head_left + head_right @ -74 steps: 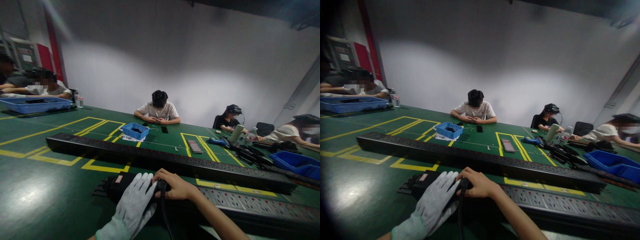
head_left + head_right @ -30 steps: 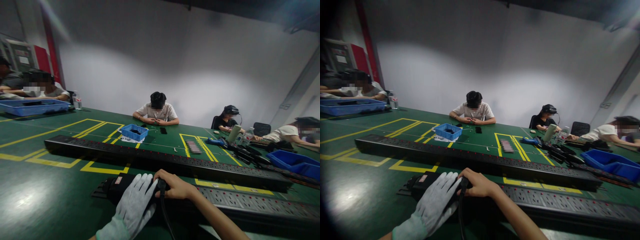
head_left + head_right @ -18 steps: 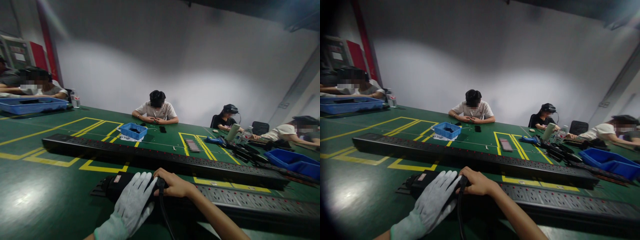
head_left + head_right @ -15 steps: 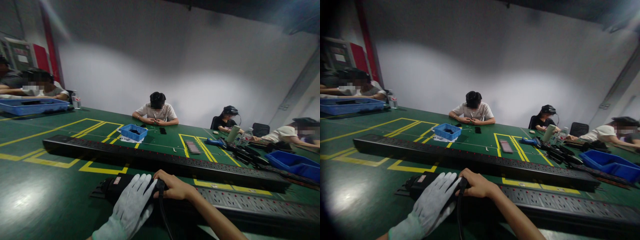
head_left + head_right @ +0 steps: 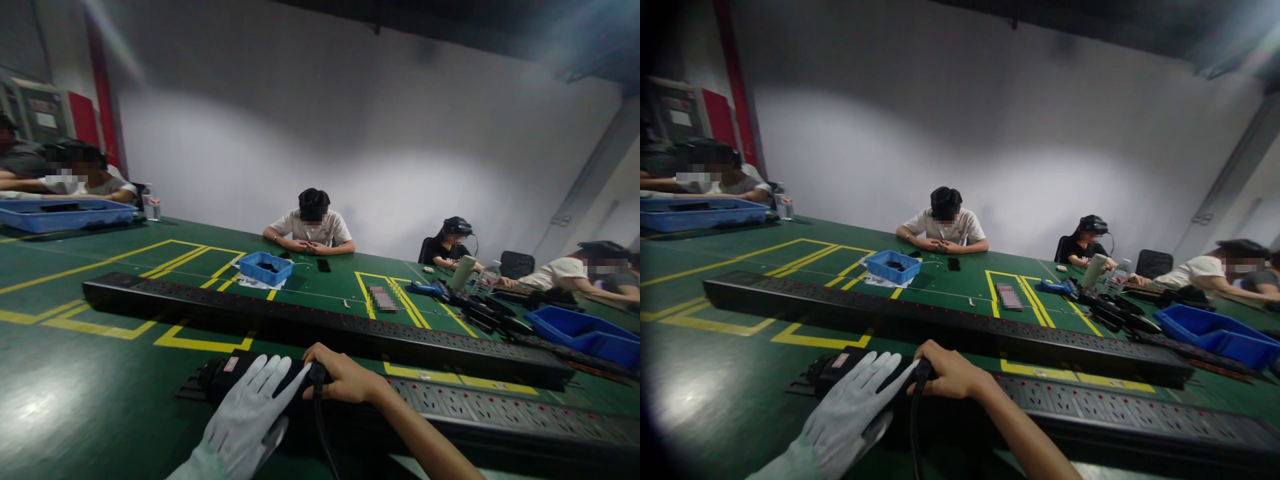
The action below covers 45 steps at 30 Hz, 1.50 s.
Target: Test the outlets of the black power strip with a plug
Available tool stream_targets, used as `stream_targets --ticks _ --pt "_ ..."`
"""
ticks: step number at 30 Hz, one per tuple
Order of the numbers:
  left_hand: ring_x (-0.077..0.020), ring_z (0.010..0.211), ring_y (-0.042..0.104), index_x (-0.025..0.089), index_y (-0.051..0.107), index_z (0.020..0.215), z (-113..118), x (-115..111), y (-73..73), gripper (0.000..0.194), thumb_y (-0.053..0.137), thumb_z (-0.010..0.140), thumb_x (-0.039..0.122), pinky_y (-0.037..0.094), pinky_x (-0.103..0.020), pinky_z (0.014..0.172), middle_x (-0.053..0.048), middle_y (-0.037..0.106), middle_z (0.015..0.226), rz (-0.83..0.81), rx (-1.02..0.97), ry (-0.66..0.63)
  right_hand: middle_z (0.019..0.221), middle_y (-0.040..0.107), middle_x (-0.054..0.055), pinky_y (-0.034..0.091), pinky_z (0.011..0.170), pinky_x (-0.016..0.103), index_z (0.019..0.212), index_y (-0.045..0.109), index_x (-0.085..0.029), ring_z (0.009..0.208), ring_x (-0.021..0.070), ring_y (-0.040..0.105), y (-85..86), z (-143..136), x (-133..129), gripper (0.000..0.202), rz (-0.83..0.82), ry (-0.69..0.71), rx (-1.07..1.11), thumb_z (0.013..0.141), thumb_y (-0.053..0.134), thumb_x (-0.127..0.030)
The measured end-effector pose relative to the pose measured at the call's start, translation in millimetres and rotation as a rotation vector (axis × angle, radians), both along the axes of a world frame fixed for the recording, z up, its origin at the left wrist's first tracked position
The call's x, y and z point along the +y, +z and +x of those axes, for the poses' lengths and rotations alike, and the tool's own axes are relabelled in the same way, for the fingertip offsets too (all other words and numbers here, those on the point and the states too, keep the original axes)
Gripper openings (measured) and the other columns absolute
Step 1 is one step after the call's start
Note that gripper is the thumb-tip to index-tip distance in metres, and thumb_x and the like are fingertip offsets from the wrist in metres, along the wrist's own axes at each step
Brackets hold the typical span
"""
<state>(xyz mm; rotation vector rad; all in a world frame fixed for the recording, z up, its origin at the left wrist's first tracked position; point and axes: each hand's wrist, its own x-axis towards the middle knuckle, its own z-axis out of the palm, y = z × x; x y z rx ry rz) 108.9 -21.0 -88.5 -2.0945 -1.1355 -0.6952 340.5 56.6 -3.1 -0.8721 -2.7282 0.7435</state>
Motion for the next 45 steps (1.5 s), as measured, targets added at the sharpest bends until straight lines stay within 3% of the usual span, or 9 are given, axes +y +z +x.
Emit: stream_targets --ticks 12,33,38,45 --pt "-0.0305 0.133 0.042 0.033 0.031 0.149 -6.0 -1.2 -1.2 0.073 0.052 0.080 0.019 0.027 -0.051 0.113 -0.001 0.044 0.148 -0.034 0.020 0.005 0.115 0.054 0.001 0.043 0.080 0.027 0.108 0.049 -0.024 0.100 0.0176 0.056 1.4 -0.6 0.1 0.044 -0.004 0.012 0.000 0.080 0.073 -0.049" --pt "-0.0303 0.133 0.042 0.027 0.030 0.150 -1.3 -1.3 2.8 0.069 0.049 0.085 0.018 0.035 -0.049 0.109 -0.005 0.049 0.143 -0.116 -0.061 -0.059 0.118 0.053 0.002 0.043 0.085 0.031 0.108 0.050 -0.023 0.104 0.0187 0.055 2.3 -3.6 -0.7 0.037 -0.029 0.020 0.024 0.083 0.072 -0.040" --pt "-0.0299 0.134 0.042 0.027 0.031 0.149 -1.0 -1.0 1.5 0.067 0.048 0.085 0.019 0.038 -0.047 0.108 -0.005 0.048 0.143 -0.110 -0.074 -0.066 0.120 0.047 0.004 0.042 0.092 0.032 0.107 0.054 -0.022 0.109 0.0194 0.050 -0.1 -3.8 -1.4 0.040 0.050 0.039 0.115 0.079 0.076 -0.041" --pt "-0.0305 0.133 0.041 0.027 0.032 0.149 -0.7 -1.1 0.8 0.070 0.050 0.082 0.016 0.038 -0.047 0.108 -0.005 0.048 0.144 -0.098 -0.052 -0.058 0.103 0.052 0.003 0.039 0.090 0.036 0.105 0.061 -0.023 0.099 0.0207 0.047 -0.6 -4.9 -3.0 0.041 0.221 0.001 0.064 0.078 0.076 -0.049"
